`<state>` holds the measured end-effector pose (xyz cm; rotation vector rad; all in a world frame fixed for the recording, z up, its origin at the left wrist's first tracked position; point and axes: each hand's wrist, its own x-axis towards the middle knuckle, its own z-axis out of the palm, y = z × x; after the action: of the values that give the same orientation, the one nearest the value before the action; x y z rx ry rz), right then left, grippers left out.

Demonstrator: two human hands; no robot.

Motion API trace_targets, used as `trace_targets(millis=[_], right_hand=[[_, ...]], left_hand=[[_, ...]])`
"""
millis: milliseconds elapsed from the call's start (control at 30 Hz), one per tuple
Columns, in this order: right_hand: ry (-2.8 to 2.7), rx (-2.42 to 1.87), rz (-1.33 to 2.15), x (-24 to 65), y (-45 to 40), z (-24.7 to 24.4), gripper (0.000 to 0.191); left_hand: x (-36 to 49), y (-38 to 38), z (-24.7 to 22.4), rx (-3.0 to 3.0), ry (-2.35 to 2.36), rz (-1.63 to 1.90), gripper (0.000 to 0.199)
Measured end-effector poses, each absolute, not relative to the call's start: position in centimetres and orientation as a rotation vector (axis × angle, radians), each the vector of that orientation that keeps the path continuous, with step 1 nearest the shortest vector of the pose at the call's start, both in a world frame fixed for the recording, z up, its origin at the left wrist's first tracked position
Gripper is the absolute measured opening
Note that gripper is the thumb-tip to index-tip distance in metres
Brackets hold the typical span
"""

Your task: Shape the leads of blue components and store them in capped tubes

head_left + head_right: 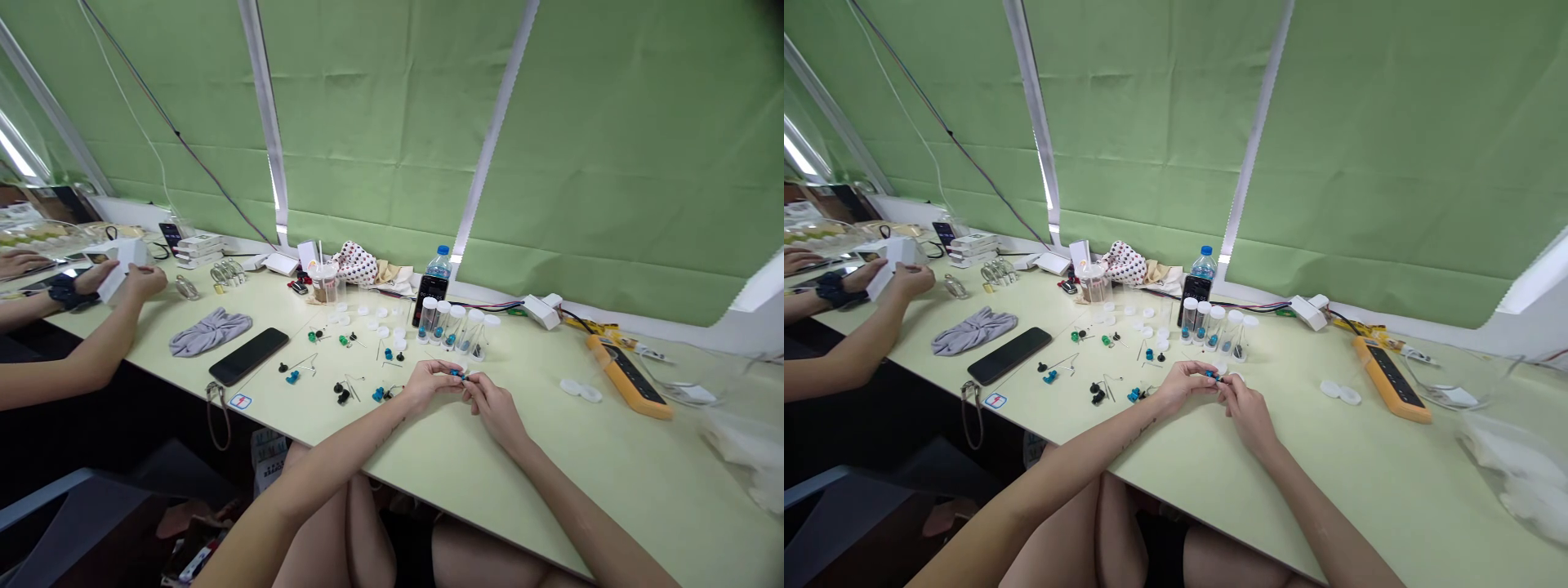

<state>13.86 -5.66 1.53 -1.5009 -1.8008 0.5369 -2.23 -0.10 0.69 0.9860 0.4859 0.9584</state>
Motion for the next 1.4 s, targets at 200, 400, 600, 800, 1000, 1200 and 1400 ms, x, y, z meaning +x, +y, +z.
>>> trace_targets(millis=[200, 400, 600, 800, 1000, 1200, 1400], right_hand=[[-1.795, -1.487, 0.521, 13.87, -5.63, 1.39, 0.029], [-1.789, -1.48, 0.517, 13.88, -5.62, 1.33, 0.028], [-1.808, -1.489, 0.545, 13.85, -5.65, 1.54, 0.032], [-1.843, -1.506, 0.514, 13.93, -5.66, 1.61, 0.038], [-1.821, -1.504, 0.527, 13.82, -5.75, 1.71, 0.038], [-1.797, -1.507, 0.551, 13.67, -5.83, 1.74, 0.036], [-1.816, -1.5, 0.543, 13.69, -5.89, 1.79, 0.038]], left_hand=[[-2.11, 0.0, 0.6, 0.963, 0.502, 1.011, 0.041], [-2.07, 0.04, 0.49, 0.989, 0.491, 0.984, 0.041], [-2.11, -0.02, 0.55, 0.996, 0.49, 0.982, 0.043], [-2.18, -0.24, 0.91, 0.995, 0.501, 0.949, 0.043], [-2.14, -0.18, 0.85, 0.984, 0.487, 0.983, 0.04], [-2.17, -0.07, 0.77, 0.983, 0.494, 0.986, 0.042], [-2.28, -0.24, 0.87, 0.996, 0.501, 0.954, 0.042]])
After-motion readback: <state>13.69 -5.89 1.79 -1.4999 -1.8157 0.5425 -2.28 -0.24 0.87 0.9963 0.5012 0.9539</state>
